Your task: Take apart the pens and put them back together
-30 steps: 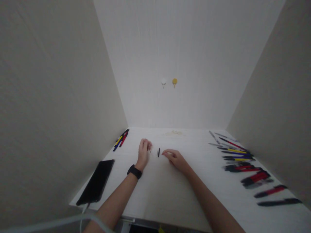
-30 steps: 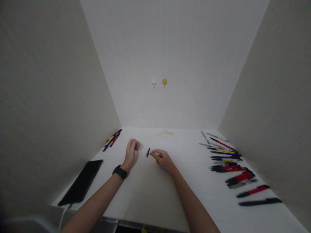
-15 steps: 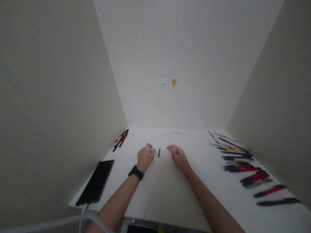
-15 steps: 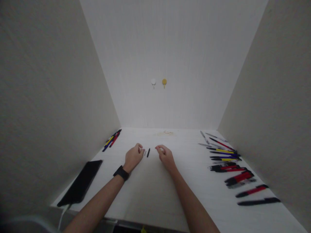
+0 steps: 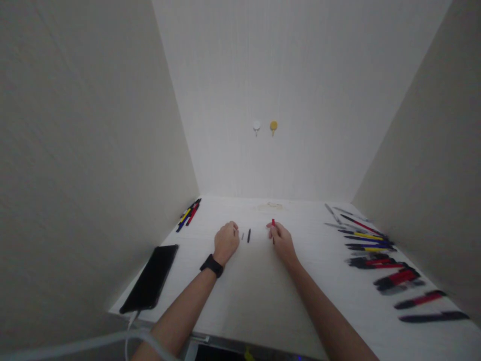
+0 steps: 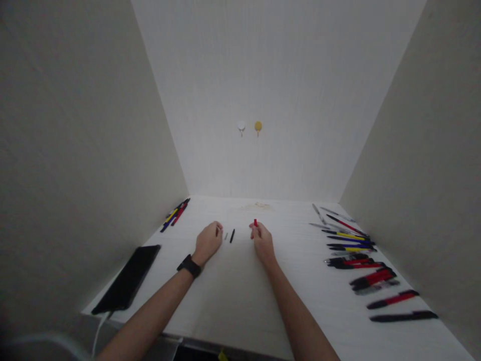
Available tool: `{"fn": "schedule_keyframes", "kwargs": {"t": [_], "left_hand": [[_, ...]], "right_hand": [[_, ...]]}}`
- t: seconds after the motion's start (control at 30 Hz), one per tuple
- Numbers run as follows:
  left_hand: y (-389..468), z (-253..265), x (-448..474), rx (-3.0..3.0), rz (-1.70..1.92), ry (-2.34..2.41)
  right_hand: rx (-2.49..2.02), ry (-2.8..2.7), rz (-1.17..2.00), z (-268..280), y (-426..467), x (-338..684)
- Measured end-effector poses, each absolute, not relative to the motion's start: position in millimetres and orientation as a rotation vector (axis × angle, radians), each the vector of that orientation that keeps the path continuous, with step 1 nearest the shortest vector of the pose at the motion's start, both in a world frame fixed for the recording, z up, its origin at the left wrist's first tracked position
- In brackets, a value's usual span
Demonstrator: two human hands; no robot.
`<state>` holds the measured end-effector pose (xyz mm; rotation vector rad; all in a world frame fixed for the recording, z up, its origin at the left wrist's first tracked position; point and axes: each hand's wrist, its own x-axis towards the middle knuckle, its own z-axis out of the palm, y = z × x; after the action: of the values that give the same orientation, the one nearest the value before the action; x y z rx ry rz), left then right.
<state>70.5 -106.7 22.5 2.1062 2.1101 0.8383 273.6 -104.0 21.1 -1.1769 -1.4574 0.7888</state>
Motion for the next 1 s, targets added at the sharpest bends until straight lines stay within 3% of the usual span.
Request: {"fn": "schedule_keyframes", "kwargs": {"t": [0.53, 0.83, 1.0], "left_hand": [[-108, 32, 73, 2.002, 1.08, 2.045], [-109, 39, 76, 2.046, 1.258, 1.9], [-116, 47, 81, 2.05, 1.474, 1.544]], "right_hand": [[-1.158, -1.477, 0.73, 21, -103, 275], [-0.967, -1.373, 1.101, 27, -104, 273], [-0.792, -1.331, 1.379, 26, -105, 271]]}}
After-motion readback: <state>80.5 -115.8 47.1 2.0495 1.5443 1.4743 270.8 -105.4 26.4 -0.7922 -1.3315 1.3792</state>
